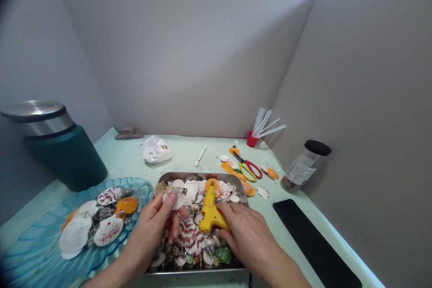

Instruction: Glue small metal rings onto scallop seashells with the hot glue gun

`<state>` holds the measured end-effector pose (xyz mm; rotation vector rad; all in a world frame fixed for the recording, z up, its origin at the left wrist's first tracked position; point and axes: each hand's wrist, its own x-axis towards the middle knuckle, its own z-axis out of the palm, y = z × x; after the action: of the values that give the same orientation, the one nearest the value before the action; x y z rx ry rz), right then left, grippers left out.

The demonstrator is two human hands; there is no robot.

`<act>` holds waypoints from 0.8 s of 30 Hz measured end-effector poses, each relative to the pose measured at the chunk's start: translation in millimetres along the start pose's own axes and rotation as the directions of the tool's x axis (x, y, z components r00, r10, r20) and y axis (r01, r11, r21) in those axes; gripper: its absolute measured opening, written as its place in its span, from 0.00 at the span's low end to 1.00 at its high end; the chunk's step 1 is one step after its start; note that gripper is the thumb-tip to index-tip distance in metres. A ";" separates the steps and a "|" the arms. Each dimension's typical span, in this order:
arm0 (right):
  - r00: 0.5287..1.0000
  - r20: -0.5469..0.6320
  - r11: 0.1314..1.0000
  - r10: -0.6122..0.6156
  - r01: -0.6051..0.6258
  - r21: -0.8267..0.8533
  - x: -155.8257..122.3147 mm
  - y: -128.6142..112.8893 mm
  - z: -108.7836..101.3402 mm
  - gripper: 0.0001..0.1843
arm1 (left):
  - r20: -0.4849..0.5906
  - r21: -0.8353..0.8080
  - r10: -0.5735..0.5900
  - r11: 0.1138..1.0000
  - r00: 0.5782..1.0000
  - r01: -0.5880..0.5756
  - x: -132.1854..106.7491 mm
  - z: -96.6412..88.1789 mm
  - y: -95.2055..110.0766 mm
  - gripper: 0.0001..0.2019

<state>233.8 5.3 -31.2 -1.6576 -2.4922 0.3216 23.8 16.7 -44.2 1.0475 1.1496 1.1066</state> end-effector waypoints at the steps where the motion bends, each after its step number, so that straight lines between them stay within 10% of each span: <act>1: 1.000 -0.013 1.000 0.006 -0.006 0.027 -0.9 1.6 2.7 0.17 | 0.002 0.009 0.004 1.000 1.000 -0.004 0.2 -0.6 -0.2 0.18; 5: 0.989 -0.121 0.933 0.083 -0.034 0.359 -1.4 10.1 -3.0 0.18 | 0.012 0.037 0.017 0.999 1.000 -0.017 1.9 -4.3 1.1 0.18; 9: 0.982 -0.096 0.482 0.160 0.007 0.876 5.4 9.7 -17.8 0.16 | 0.017 0.049 0.009 0.999 1.000 -0.010 5.6 -7.3 2.6 0.17; 12: 0.991 -0.125 0.241 0.055 0.108 0.964 15.5 1.6 -16.8 0.16 | 0.011 0.051 -0.010 0.999 1.000 0.010 8.9 -7.5 -0.1 0.17; 24: 0.999 -0.038 0.671 0.012 0.021 0.741 18.3 -3.6 5.7 0.14 | -0.034 -0.010 -0.154 0.988 0.988 0.154 14.4 -7.3 -8.9 0.21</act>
<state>222.1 20.2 -36.0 -1.2629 -1.8895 1.1188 18.5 29.9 -55.8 0.9206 1.2315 1.0098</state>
